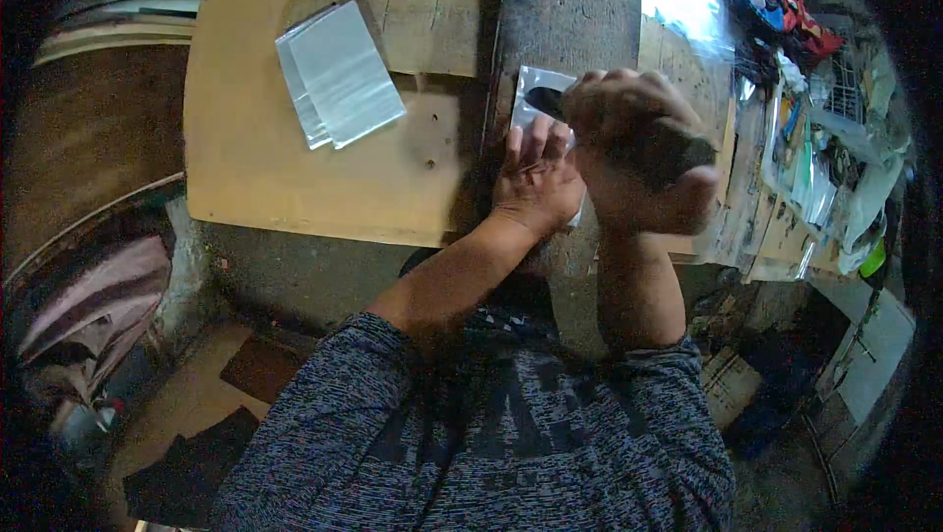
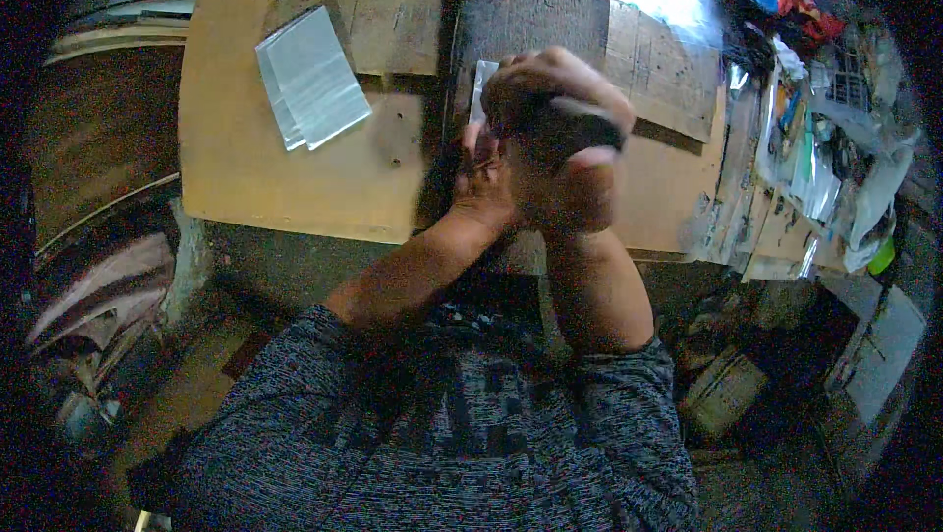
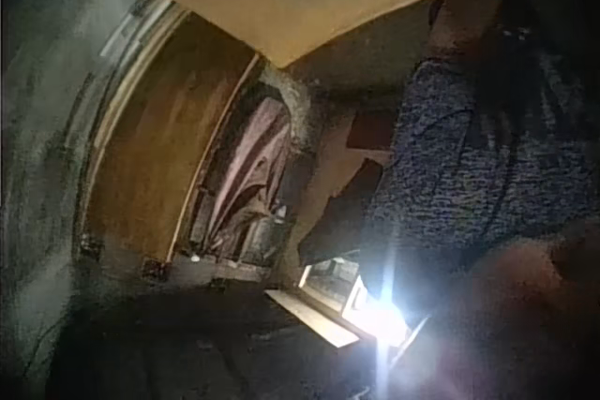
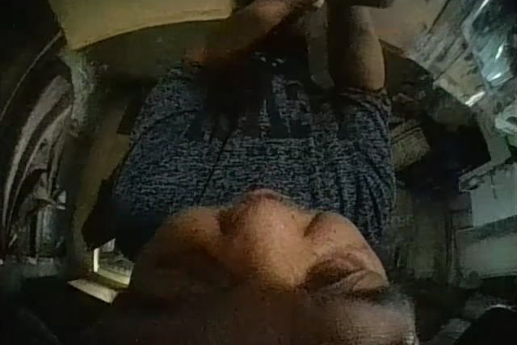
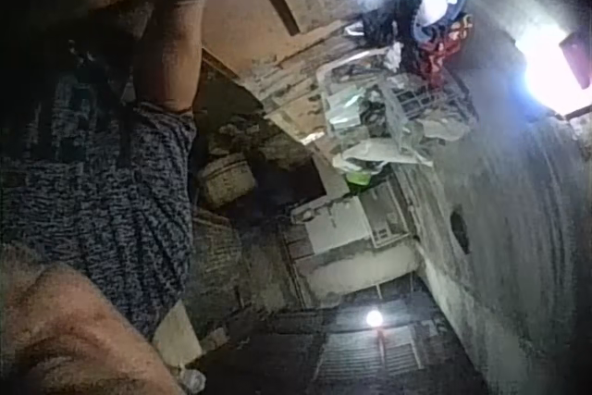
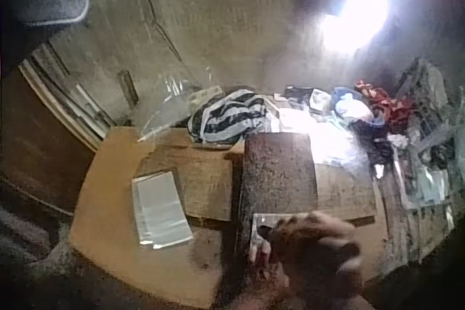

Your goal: The person places a stack of clear plastic sleeves on a wooden block and repeatedly uses a knife to score or cut a line across the center of the top sleeve, eventually picking up and showing the scored sleeve.

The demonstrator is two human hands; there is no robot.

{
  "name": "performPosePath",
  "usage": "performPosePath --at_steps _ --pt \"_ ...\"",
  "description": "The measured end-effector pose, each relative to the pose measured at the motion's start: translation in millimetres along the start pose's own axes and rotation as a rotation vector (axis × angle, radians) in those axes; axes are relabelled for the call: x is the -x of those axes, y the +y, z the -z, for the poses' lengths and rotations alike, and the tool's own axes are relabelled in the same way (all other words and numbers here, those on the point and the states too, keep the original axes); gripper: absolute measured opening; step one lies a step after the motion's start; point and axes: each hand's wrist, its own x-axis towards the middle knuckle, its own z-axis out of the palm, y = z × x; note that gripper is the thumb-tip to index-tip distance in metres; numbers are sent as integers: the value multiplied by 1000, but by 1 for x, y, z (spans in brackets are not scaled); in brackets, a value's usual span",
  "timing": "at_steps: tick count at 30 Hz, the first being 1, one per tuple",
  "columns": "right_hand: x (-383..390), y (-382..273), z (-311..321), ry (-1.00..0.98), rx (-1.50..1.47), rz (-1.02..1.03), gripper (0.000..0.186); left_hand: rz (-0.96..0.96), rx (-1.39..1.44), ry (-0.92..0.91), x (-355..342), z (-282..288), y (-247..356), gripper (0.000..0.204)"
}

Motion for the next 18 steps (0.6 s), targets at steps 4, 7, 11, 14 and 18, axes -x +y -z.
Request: performPosePath --at_steps 4,7,11,14,18 --pt "6 -6 -13 239 -60 -29 87 23 84 -42 0 1 -2 34" --pt "14 -20 -22 346 -57 67 89 17 80 -63 3 -1 1 43" --pt "-4 -15 0 219 129 -21 71 12 64 -67 1 -3 0 45" --pt "-6 -25 -6 200 55 49 74 5 58 -62 3 -5 -1 46" --pt "-2 -30 -10 449 91 62 78 -3 1 -98 -1 -2 0 49"
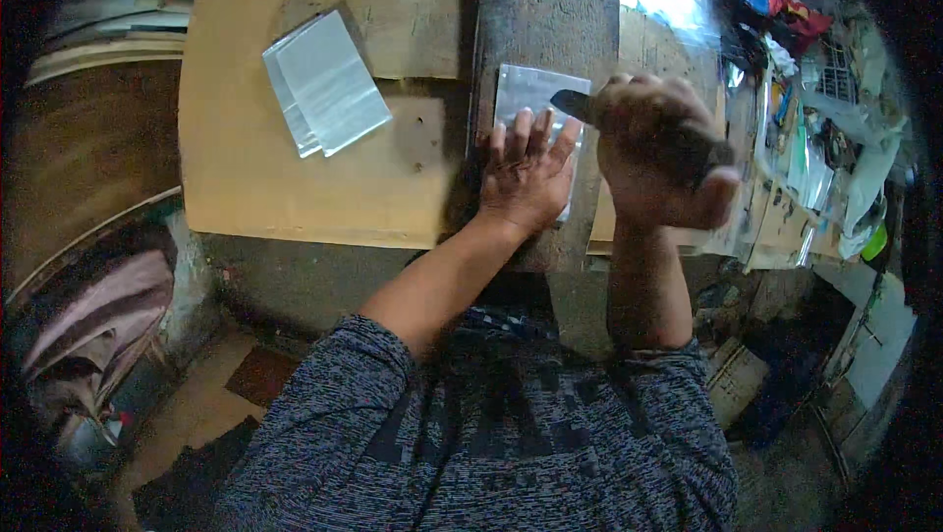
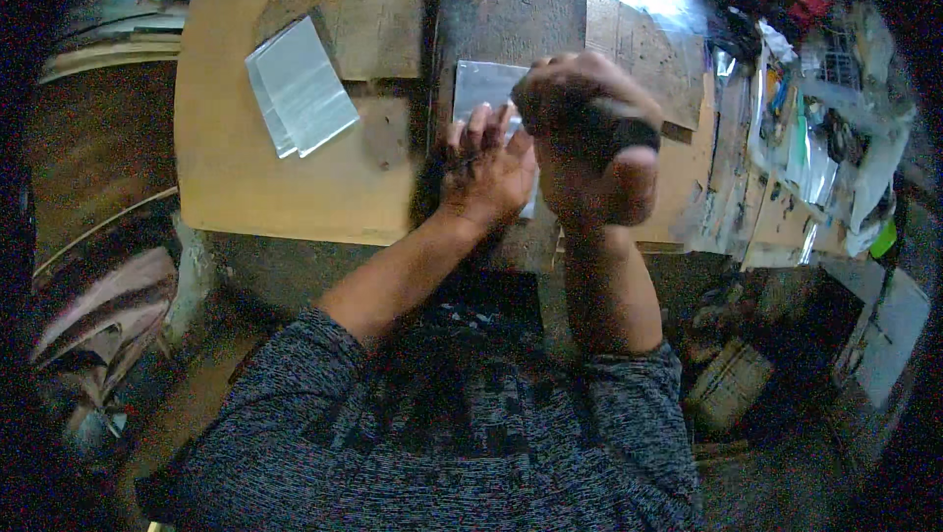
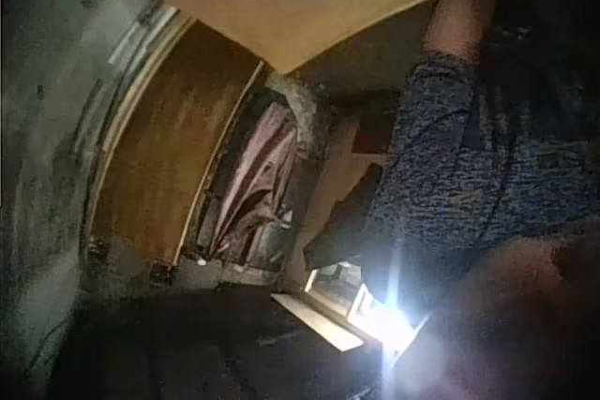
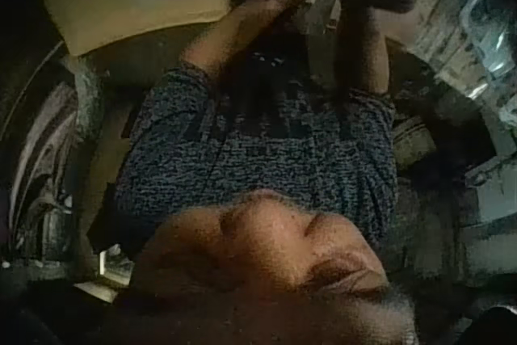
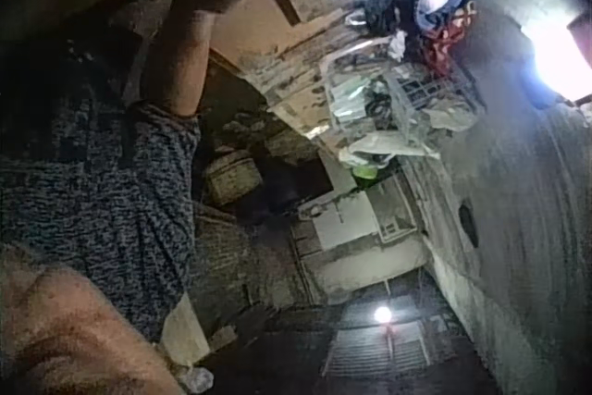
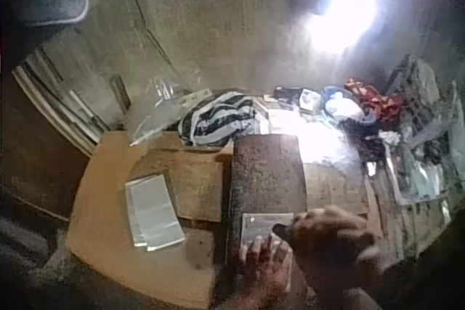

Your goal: The person places a stack of clear plastic sleeves on a wooden block and repeatedly uses a knife to score or cut a line across the center of the top sleeve, eventually picking up and showing the scored sleeve.

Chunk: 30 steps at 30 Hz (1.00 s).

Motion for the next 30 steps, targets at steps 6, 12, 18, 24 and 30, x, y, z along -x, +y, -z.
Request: performPosePath --at_steps 6,12,18,24,30 --pt "-4 -14 19 -402 -108 23 75 -6 19 53 3 -1 -1 46" --pt "-9 -9 32 -228 -1 28 78 1 19 32 1 0 0 52" --pt "-7 -2 27 -140 5 18 73 -5 12 25 0 4 -1 55" --pt "-3 -1 27 -271 194 42 76 -72 8 20 29 8 0 57" --pt "7 -3 10 -190 -121 15 81 -79 15 3 35 8 3 51"
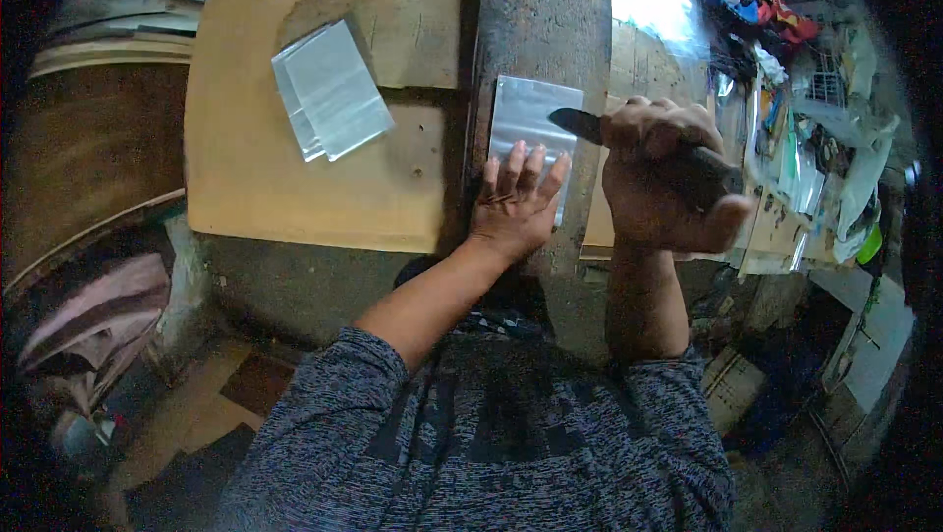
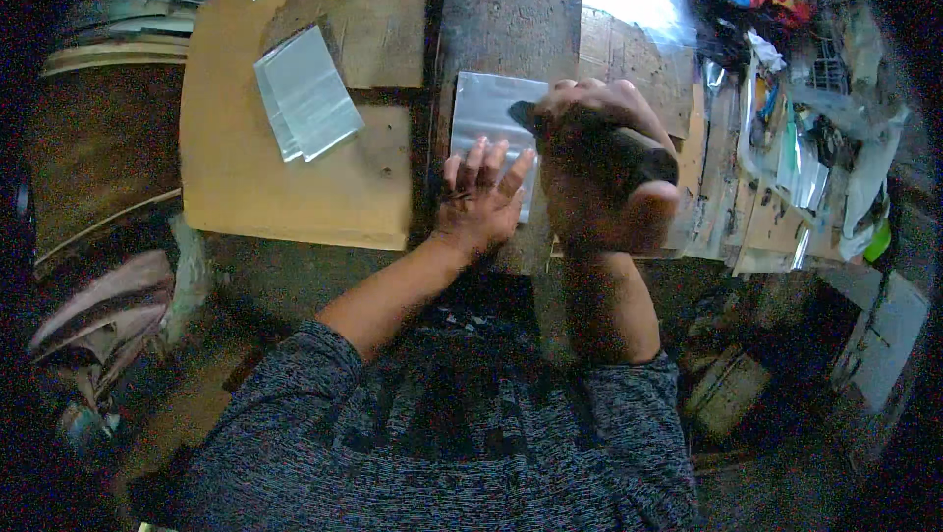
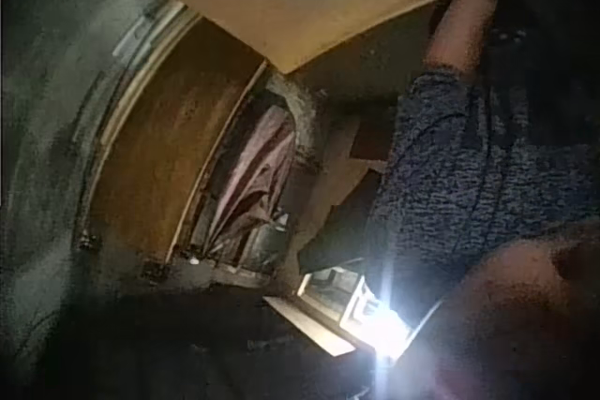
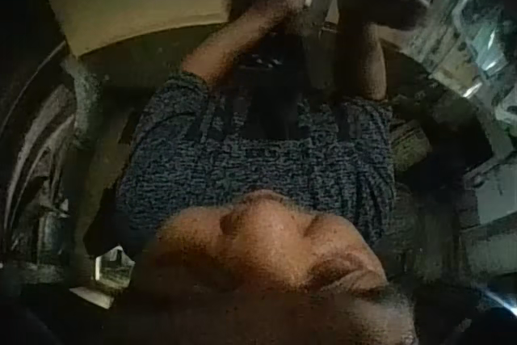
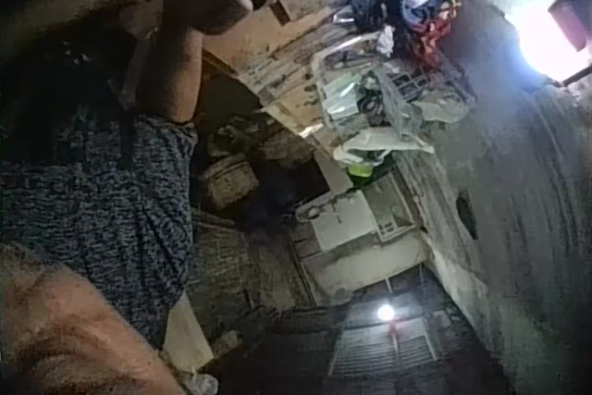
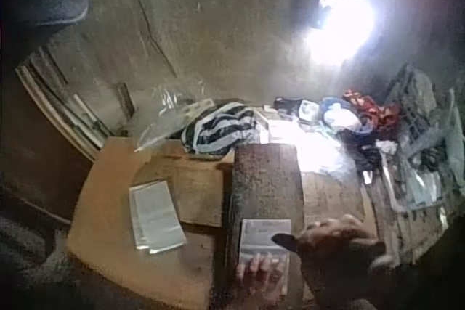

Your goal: The person places a stack of clear plastic sleeves on a wooden block and repeatedly uses a knife to score or cut a line across the center of the top sleeve, eventually picking up and showing the scored sleeve.

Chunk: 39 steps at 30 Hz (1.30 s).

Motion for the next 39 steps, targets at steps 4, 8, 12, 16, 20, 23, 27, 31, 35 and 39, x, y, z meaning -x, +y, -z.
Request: performPosePath --at_steps 4,8,12,16,20,23,27,31,35,39 --pt "13 6 -11 -28 -67 -79 88 22 5 -19 2 -2 0 48" --pt "14 1 -31 -67 113 -75 80 44 51 46 0 4 -1 48" --pt "8 21 -21 -66 235 -188 80 55 127 -32 5 -5 -1 48" --pt "16 24 -20 176 -69 -151 78 28 58 -71 5 -3 -1 51" --pt "11 15 -13 -27 189 -110 77 24 18 -77 1 -1 -1 55" --pt "4 18 1 -78 55 -95 75 19 30 -45 1 -4 -1 55" --pt "12 5 -8 32 -41 -12 74 6 23 6 3 -6 -3 54" --pt "5 6 0 83 112 -66 75 18 14 -41 -2 -2 -2 55" --pt "4 -5 3 -89 68 -8 76 18 -8 -51 -2 0 -1 56" --pt "4 -2 6 85 118 -100 76 17 -15 -9 -4 -2 -1 57"
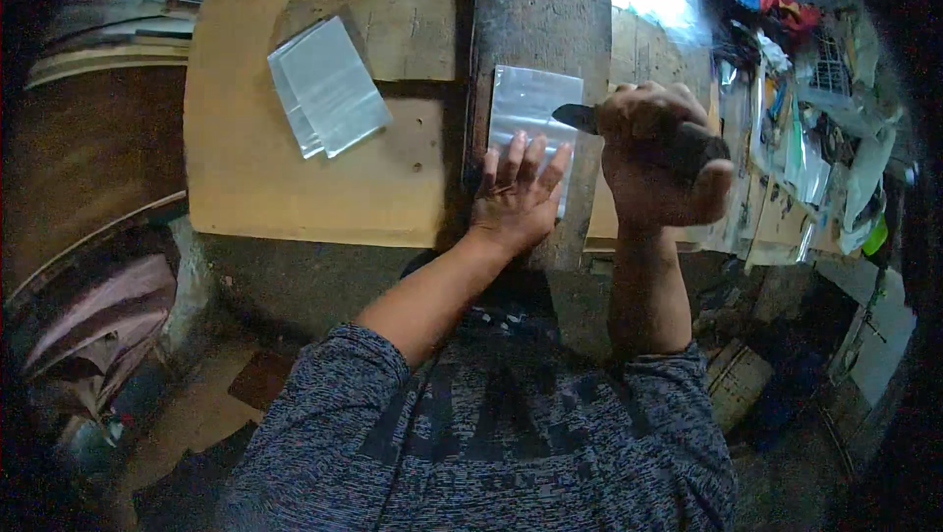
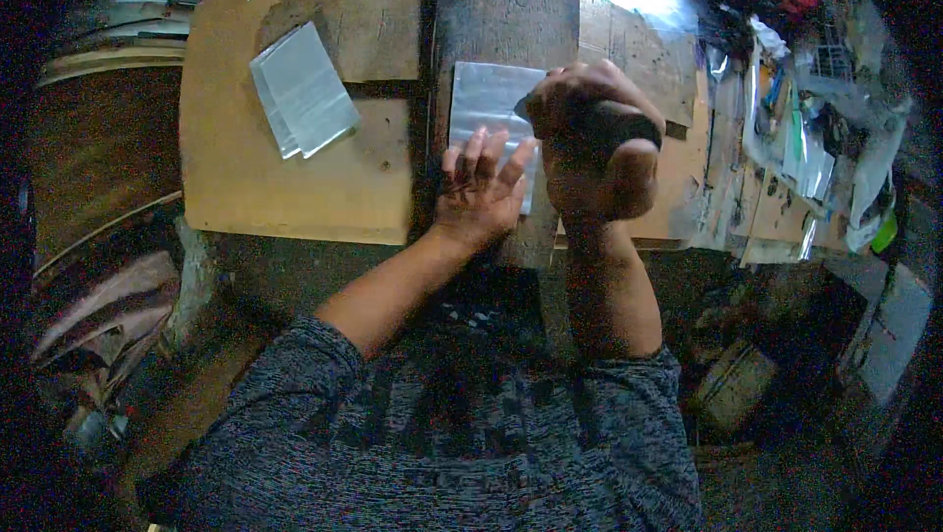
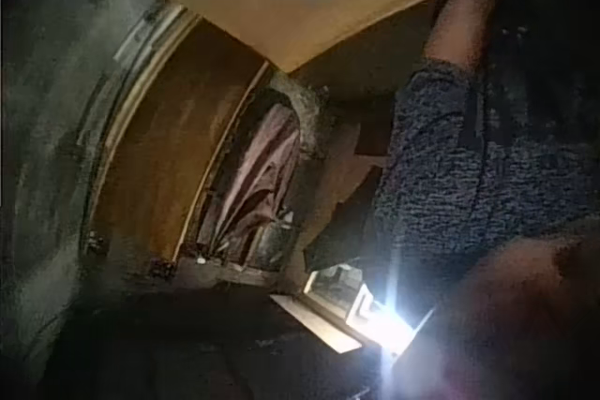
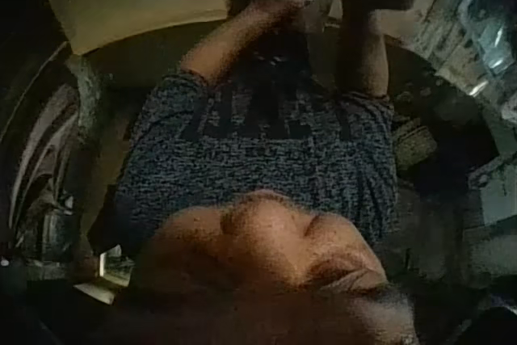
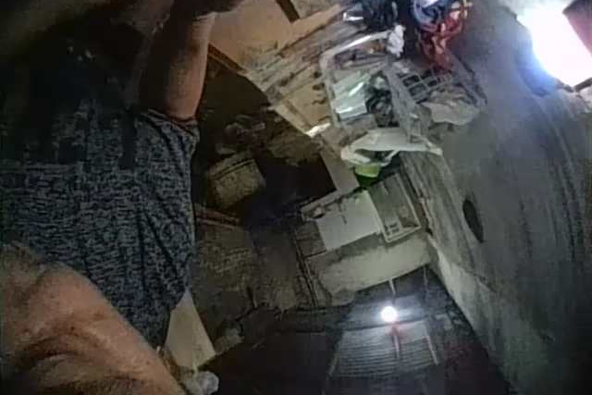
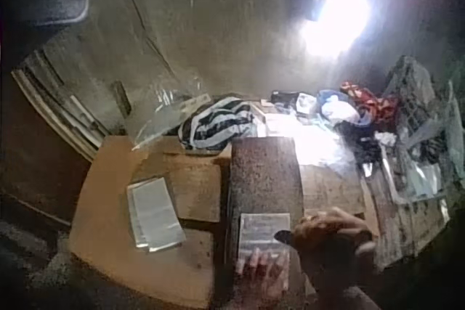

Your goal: The person places a stack of clear plastic sleeves on a wooden block and repeatedly uses a knife to score or cut a line across the center of the top sleeve, eventually picking up and showing the scored sleeve.

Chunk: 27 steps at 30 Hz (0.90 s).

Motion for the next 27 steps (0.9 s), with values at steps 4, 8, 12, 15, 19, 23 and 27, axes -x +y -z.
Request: performPosePath --at_steps 4,8,12,15,19,23,27 --pt "4 -11 5 -132 -79 85 72 2 11 23 0 -1 -1 56" --pt "-2 -9 18 -110 27 41 73 6 18 -12 3 0 0 59" --pt "5 -20 18 -164 35 102 72 14 2 25 3 -2 1 60" --pt "-3 -9 25 -115 -8 86 74 16 2 -16 0 -2 0 60" --pt "7 -7 7 -42 -102 99 79 11 -2 -4 2 0 0 58" --pt "16 -1 -23 -138 -204 52 84 7 19 -8 4 2 0 46" --pt "24 -3 -40 -128 -65 57 94 -24 -56 -18 1 8 -1 35"
